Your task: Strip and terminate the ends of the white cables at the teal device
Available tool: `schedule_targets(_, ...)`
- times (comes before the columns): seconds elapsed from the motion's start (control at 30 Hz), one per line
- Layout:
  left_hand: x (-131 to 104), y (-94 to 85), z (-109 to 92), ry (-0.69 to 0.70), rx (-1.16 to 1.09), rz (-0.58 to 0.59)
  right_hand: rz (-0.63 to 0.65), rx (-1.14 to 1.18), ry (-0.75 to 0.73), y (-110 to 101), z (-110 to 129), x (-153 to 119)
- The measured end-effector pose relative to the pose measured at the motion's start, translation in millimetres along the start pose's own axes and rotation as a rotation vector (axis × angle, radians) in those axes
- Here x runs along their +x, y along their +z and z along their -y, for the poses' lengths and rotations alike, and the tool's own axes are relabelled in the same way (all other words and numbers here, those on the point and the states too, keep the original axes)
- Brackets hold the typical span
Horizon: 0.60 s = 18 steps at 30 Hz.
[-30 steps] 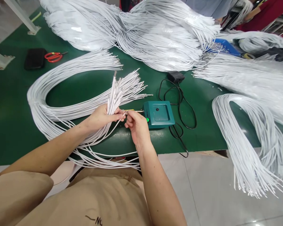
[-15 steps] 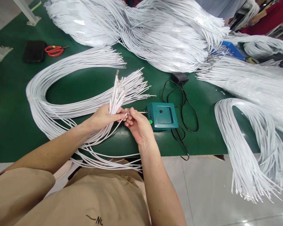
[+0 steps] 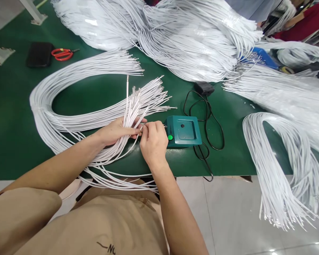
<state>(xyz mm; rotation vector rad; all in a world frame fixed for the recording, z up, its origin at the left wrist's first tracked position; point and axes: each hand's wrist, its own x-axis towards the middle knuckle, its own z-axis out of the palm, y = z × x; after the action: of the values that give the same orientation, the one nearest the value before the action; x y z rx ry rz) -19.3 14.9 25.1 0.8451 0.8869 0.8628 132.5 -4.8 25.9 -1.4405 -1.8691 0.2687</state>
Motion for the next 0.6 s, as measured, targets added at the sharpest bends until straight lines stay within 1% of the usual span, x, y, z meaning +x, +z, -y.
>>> schedule_targets(0.03,0,-0.7,0,-0.016,-0.014,-0.003,0.017,-0.116,-0.096,0,-1,0)
schedule_targets(0.1,1,-2.2,-1,-0.03,-0.021,-0.027,0.105,-0.248,-0.226,-2,-4,2)
schedule_targets(0.17,2,-4.2,-2,-0.011,0.005,-0.054,0.191,-0.294,-0.264,-9,-8,10)
schedule_targets(0.3,4,-8.1,-4,0.038,0.082,-0.076,0.269,-0.392,-0.229,-24,-21,34)
schedule_targets(0.37,4,-8.9,-4,0.032,0.095,-0.076,0.377,-0.425,-0.247,-28,-26,43)
schedule_targets(0.43,4,-8.9,-4,0.029,0.1,-0.077,0.457,-0.394,-0.244,-31,-28,48)
schedule_targets(0.47,4,-8.8,-4,0.035,0.106,-0.078,0.463,-0.351,-0.229,-31,-27,49)
schedule_targets(0.6,4,-8.9,-2,0.066,0.119,-0.087,0.399,-0.117,-0.13,-30,-13,46)
